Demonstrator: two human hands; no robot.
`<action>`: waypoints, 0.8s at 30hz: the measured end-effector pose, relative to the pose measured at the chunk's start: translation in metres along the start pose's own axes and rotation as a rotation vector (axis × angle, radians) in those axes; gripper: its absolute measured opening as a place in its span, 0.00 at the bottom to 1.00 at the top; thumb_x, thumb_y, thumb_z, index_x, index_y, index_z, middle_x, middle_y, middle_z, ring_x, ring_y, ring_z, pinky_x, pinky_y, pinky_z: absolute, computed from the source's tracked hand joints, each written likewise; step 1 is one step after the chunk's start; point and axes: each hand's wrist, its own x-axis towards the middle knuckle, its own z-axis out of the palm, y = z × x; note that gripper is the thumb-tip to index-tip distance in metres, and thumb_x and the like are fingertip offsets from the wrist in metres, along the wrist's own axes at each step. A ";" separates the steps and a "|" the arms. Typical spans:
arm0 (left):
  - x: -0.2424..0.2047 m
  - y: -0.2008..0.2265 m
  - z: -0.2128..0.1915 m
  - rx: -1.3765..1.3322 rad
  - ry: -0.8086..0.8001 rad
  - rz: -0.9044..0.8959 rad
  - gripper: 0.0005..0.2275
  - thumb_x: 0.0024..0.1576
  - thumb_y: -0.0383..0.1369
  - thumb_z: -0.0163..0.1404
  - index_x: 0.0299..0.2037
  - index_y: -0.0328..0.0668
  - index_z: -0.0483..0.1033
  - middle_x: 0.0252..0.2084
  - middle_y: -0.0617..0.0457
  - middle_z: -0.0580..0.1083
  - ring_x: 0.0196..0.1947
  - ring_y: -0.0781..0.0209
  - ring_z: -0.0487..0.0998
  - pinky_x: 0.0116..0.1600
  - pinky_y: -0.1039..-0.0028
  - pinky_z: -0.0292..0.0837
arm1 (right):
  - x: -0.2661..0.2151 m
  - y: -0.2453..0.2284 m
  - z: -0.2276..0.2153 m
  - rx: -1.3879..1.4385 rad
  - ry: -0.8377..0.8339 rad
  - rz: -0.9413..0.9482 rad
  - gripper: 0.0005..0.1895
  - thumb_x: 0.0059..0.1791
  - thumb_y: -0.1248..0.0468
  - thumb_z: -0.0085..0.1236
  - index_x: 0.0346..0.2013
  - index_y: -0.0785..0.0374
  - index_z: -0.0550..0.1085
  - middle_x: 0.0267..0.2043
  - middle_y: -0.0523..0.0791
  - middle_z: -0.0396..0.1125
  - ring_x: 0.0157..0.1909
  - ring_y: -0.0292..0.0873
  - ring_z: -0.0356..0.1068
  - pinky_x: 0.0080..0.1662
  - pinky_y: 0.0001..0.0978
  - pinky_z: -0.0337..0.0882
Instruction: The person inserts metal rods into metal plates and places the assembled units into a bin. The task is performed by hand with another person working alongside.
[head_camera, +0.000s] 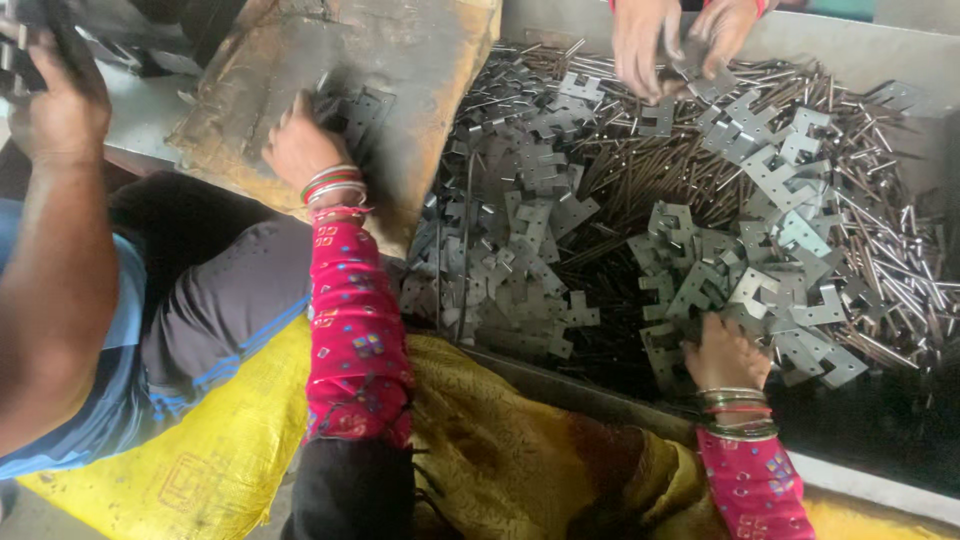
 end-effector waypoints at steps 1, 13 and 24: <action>0.004 -0.007 0.003 0.020 0.002 -0.031 0.18 0.51 0.27 0.51 0.52 0.57 0.80 0.47 0.51 0.81 0.47 0.48 0.80 0.52 0.52 0.70 | 0.002 -0.001 0.001 0.009 0.063 -0.018 0.28 0.44 0.46 0.65 0.52 0.54 0.71 0.52 0.50 0.71 0.52 0.57 0.73 0.49 0.56 0.72; -0.147 0.190 -0.107 -0.521 -0.651 0.924 0.11 0.52 0.37 0.59 0.38 0.40 0.79 0.37 0.41 0.78 0.35 0.39 0.81 0.39 0.52 0.76 | -0.021 0.003 -0.056 0.984 0.703 -0.109 0.06 0.59 0.63 0.60 0.45 0.63 0.76 0.41 0.48 0.72 0.46 0.47 0.70 0.51 0.46 0.71; -0.274 0.220 -0.066 0.413 -0.942 0.913 0.21 0.54 0.40 0.55 0.58 0.43 0.76 0.59 0.41 0.73 0.58 0.36 0.74 0.49 0.28 0.69 | -0.033 0.021 -0.101 2.879 0.101 -0.369 0.27 0.62 0.41 0.51 0.47 0.65 0.72 0.42 0.48 0.70 0.40 0.43 0.68 0.46 0.37 0.69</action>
